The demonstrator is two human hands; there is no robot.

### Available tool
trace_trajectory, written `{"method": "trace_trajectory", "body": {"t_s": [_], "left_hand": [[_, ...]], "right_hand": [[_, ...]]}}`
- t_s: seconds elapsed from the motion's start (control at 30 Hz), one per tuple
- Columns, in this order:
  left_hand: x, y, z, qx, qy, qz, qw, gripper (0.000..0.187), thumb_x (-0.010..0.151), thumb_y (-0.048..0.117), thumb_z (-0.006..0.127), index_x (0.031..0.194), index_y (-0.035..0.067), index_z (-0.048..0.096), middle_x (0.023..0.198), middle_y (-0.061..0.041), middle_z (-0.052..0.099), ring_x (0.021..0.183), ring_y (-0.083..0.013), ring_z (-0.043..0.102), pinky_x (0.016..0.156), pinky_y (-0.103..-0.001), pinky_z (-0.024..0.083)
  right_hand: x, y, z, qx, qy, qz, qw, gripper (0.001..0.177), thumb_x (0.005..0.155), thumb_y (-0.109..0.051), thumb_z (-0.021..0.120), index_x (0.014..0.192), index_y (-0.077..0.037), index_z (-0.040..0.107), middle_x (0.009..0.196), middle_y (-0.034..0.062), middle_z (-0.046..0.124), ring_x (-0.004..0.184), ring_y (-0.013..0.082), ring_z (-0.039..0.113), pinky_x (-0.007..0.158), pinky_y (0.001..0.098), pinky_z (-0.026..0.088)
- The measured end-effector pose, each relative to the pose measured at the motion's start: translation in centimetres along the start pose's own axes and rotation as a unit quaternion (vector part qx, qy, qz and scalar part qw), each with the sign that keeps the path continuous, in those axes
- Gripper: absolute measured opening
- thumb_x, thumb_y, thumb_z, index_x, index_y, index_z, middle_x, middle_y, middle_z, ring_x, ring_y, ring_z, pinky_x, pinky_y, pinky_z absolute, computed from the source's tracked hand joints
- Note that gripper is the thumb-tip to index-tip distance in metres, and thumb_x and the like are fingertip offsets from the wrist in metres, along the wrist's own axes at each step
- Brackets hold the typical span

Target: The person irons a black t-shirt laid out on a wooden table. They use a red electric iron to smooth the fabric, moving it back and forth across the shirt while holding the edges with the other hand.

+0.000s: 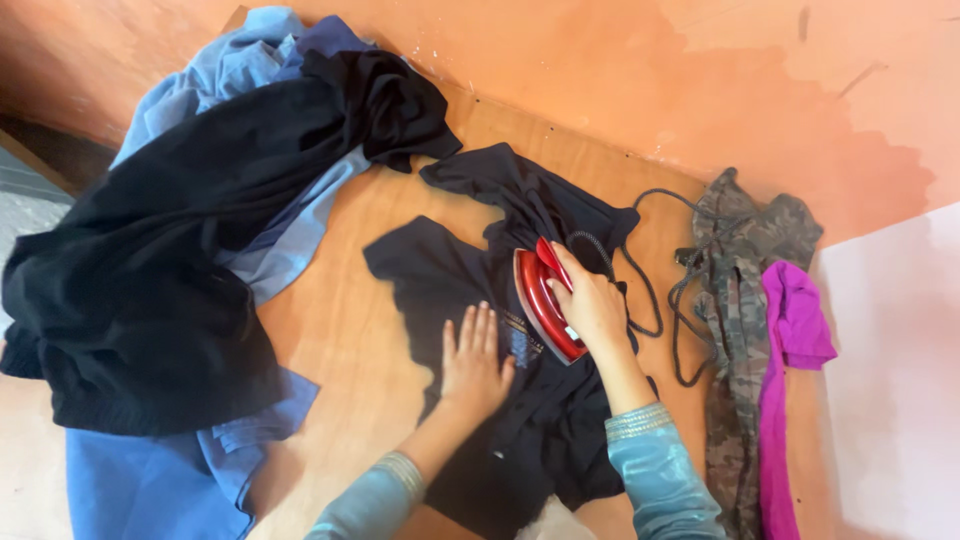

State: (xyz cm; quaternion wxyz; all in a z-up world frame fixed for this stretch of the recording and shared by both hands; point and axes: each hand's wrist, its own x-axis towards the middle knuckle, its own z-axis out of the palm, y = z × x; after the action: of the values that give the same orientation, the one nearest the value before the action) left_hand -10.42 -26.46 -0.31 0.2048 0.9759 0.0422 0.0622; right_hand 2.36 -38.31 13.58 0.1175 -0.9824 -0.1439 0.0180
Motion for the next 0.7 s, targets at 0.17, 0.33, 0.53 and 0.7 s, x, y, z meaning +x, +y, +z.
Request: {"method": "trace_trajectory", "body": {"t_s": [0.17,0.33,0.53,0.7], "left_hand": [[-1.1,4.2,1.4,-0.039,-0.028,0.038,0.998,0.083,0.092,0.045,0.055,0.151,-0.009,0.031,0.164,-0.024,0.023,0.153,-0.0373,0.018,0.119,-0.059,0.011],[-2.5,3.9,0.3,-0.101,-0.002,0.024,0.995,0.077,0.087,0.038,0.064,0.146,-0.006,0.043,0.151,-0.024,0.04,0.134,-0.0394,0.039,0.111,-0.053,0.03],[-5.0,3.0,-0.8,-0.078,-0.011,0.018,0.997,0.071,0.084,0.035,0.068,0.141,-0.004,0.05,0.122,-0.018,0.054,0.104,-0.0333,0.052,0.084,-0.047,0.042],[-5.6,3.2,0.1,-0.078,0.007,0.049,0.996,0.038,0.088,0.03,0.067,0.114,0.002,0.066,0.105,-0.015,0.057,0.095,-0.0323,0.056,0.078,-0.045,0.045]], "right_hand": [[-0.9,-0.2,-2.2,0.001,0.016,-0.032,0.999,0.055,0.091,-0.036,0.07,0.145,-0.037,0.055,0.093,0.0198,0.075,0.084,0.0426,0.072,0.074,0.0513,0.058],[-1.9,-1.3,-2.6,0.023,0.012,-0.088,0.996,0.054,0.093,-0.036,0.069,0.145,-0.035,0.057,0.092,0.0193,0.075,0.079,0.041,0.073,0.072,0.0484,0.059],[-3.7,-3.8,-3.1,0.038,-0.016,-0.171,0.984,0.051,0.092,-0.033,0.067,0.142,-0.033,0.057,0.101,0.0138,0.077,0.076,0.0394,0.073,0.066,0.0473,0.059],[-4.7,-5.4,-2.3,0.043,-0.053,-0.173,0.983,0.052,0.093,-0.032,0.067,0.144,-0.031,0.057,0.097,0.0141,0.076,0.079,0.0382,0.073,0.07,0.0463,0.059]]}}
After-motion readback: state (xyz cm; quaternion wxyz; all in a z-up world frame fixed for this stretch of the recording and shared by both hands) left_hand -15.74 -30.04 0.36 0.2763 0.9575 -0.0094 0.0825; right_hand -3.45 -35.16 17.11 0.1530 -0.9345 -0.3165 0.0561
